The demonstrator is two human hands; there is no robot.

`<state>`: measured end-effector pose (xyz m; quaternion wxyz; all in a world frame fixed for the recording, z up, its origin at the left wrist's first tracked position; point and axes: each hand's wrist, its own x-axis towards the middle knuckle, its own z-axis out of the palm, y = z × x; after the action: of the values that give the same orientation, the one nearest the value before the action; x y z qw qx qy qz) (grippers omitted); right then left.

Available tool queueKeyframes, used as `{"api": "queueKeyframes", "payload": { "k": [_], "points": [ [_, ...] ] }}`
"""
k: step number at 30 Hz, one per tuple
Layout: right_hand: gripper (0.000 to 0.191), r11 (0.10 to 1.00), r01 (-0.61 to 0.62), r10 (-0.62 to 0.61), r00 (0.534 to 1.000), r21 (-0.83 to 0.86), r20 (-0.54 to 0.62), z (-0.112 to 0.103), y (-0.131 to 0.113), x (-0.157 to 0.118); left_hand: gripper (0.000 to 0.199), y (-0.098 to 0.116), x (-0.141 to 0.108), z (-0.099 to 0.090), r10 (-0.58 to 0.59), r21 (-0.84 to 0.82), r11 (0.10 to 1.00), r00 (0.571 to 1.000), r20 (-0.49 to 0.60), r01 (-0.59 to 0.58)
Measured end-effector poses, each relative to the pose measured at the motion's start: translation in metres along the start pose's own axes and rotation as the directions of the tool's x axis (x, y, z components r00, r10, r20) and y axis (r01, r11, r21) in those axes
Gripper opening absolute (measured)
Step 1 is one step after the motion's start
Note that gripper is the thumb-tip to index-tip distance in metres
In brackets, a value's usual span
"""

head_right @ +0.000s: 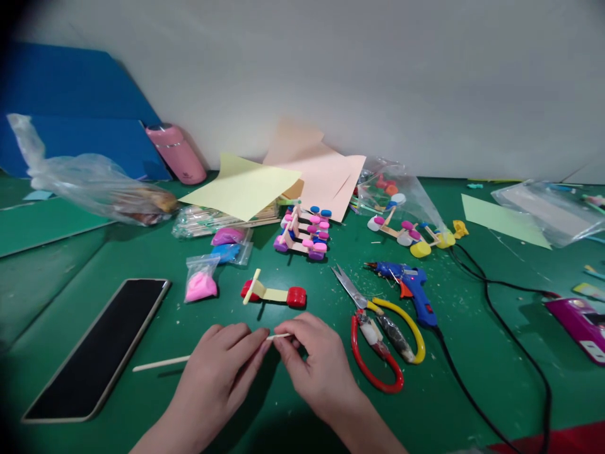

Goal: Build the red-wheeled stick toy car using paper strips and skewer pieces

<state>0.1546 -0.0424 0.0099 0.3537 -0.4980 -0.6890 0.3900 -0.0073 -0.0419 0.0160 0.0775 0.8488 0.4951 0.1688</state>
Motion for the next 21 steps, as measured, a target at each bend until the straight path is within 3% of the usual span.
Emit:
{"api": "queueKeyframes", "payload": {
  "k": [6,11,15,21],
  "points": [
    [0.034,0.989,-0.058,0.044,0.993,-0.134,-0.11,-0.013,0.005,0.008,0.025,-0.007,-0.002,0.001,-0.048,0.028,0.998,0.998,-0.036,0.049],
    [0.056,0.923,-0.099,0.087,0.995,-0.373,-0.05,-0.016,0.016,0.022,0.027,-0.012,-0.002,-0.002,-0.073,0.05,0.996,0.995,-0.063,0.077],
    [0.048,0.877,-0.068,0.067,0.998,-0.477,-0.019,-0.011,0.026,0.032,0.027,-0.014,-0.001,-0.002,-0.075,0.058,0.995,0.993,-0.087,0.081],
    [0.028,0.875,-0.052,0.051,0.999,-0.481,-0.015,-0.008,0.026,0.035,0.026,-0.013,-0.002,-0.002,-0.088,0.042,0.995,0.992,-0.089,0.092]
  ]
}}
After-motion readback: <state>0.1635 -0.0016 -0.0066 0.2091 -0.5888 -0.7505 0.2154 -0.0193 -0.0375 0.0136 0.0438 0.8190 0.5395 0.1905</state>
